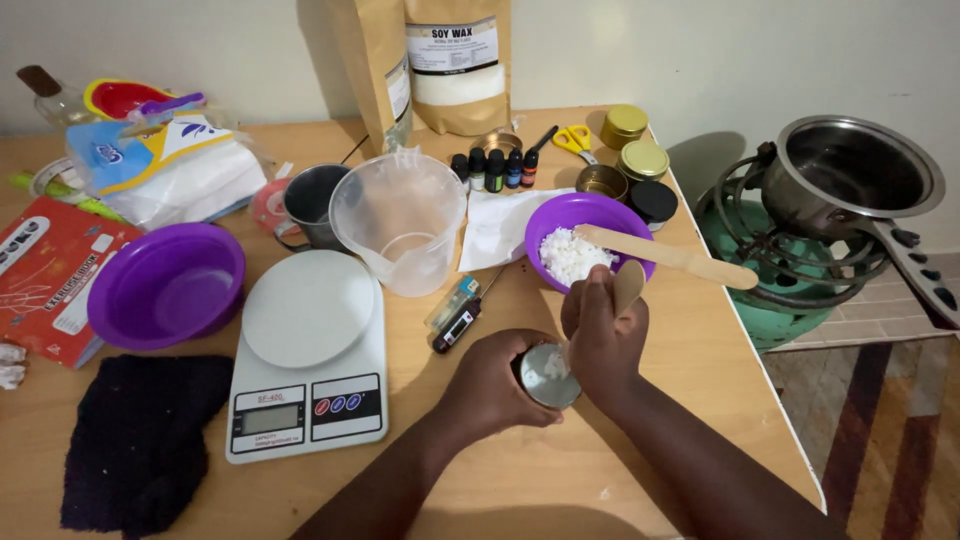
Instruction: Scraping soy wax flakes from a wooden spatula into a bowl and using a metal tin to collect or press the wax.
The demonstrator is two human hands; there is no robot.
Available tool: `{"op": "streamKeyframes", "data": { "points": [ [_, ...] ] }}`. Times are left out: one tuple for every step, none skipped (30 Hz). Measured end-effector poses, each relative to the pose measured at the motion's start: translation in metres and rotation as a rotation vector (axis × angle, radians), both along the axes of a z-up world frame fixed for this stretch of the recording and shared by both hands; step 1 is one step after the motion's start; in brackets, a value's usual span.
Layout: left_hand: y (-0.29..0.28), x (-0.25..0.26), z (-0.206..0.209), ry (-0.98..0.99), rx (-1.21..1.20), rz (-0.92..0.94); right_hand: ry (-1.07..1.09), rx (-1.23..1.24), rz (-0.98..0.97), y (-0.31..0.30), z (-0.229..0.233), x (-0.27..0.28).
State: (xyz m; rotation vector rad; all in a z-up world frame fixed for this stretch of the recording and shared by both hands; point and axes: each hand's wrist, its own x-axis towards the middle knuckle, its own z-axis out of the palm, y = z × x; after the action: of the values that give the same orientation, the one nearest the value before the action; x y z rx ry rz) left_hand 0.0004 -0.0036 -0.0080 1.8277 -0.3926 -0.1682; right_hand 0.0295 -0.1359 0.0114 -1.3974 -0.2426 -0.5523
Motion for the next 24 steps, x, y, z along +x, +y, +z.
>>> {"op": "streamKeyframes", "data": {
  "points": [
    [0.000,0.000,-0.004,0.002,-0.001,0.000,0.002,-0.001,0.000,-0.002,-0.004,0.001],
    [0.000,0.000,-0.007,0.009,-0.013,-0.001,-0.013,0.009,0.052,-0.003,-0.007,0.003],
    [0.001,0.000,-0.010,0.015,-0.026,-0.001,-0.028,0.019,0.105,-0.005,-0.010,0.005],
    [0.002,0.001,-0.010,0.015,-0.025,-0.001,-0.028,0.020,0.105,-0.006,-0.011,0.006],
    [0.003,0.002,-0.010,0.027,-0.037,-0.015,-0.039,0.021,0.166,-0.008,-0.011,0.008],
    [0.004,0.003,-0.010,0.038,-0.049,-0.030,-0.050,0.023,0.227,-0.010,-0.012,0.009],
    [0.006,0.001,-0.004,0.038,-0.048,-0.031,-0.051,0.024,0.226,-0.011,-0.010,0.010],
    [0.007,0.000,0.002,0.047,-0.033,-0.051,-0.050,0.010,0.275,-0.012,-0.008,0.011],
    [0.008,-0.002,0.008,0.057,-0.019,-0.070,-0.049,-0.003,0.324,-0.013,-0.006,0.013],
    [0.009,-0.003,0.010,0.058,-0.018,-0.070,-0.049,-0.002,0.324,-0.013,-0.008,0.013],
    [0.009,-0.004,0.011,0.054,-0.023,-0.095,-0.057,0.022,0.371,-0.013,-0.010,0.014],
    [0.009,-0.004,0.012,0.051,-0.030,-0.120,-0.065,0.044,0.419,-0.013,-0.012,0.014],
    [0.008,-0.003,0.008,0.052,-0.030,-0.119,-0.063,0.044,0.419,-0.014,-0.014,0.015],
    [0.007,-0.001,0.004,0.050,-0.022,-0.141,-0.053,0.046,0.451,-0.016,-0.016,0.016],
    [0.006,0.001,0.000,0.049,-0.014,-0.163,-0.042,0.047,0.482,-0.017,-0.018,0.017],
    [0.006,0.004,-0.003,0.047,-0.014,-0.163,-0.043,0.047,0.482,-0.017,-0.022,0.019],
    [0.007,0.006,-0.006,0.007,0.021,-0.204,-0.041,0.124,0.577,-0.016,-0.025,0.021],
    [0.007,0.007,-0.010,-0.029,0.055,-0.246,-0.035,0.202,0.669,-0.016,-0.029,0.022],
    [0.008,0.005,-0.008,-0.026,0.055,-0.247,-0.031,0.203,0.668,-0.015,-0.030,0.020],
    [0.009,0.006,-0.005,-0.027,0.068,-0.277,-0.010,0.190,0.709,-0.014,-0.031,0.019],
    [0.010,0.006,-0.002,-0.028,0.082,-0.308,0.011,0.176,0.749,-0.012,-0.031,0.019],
    [0.011,0.007,-0.001,-0.026,0.080,-0.308,0.014,0.175,0.749,-0.012,-0.028,0.015],
    [0.012,0.009,-0.001,0.028,0.106,-0.369,0.082,0.187,0.795,-0.012,-0.026,0.011],
    [0.014,0.011,-0.001,0.080,0.133,-0.429,0.150,0.199,0.842,-0.012,-0.024,0.008]
  ]
}}
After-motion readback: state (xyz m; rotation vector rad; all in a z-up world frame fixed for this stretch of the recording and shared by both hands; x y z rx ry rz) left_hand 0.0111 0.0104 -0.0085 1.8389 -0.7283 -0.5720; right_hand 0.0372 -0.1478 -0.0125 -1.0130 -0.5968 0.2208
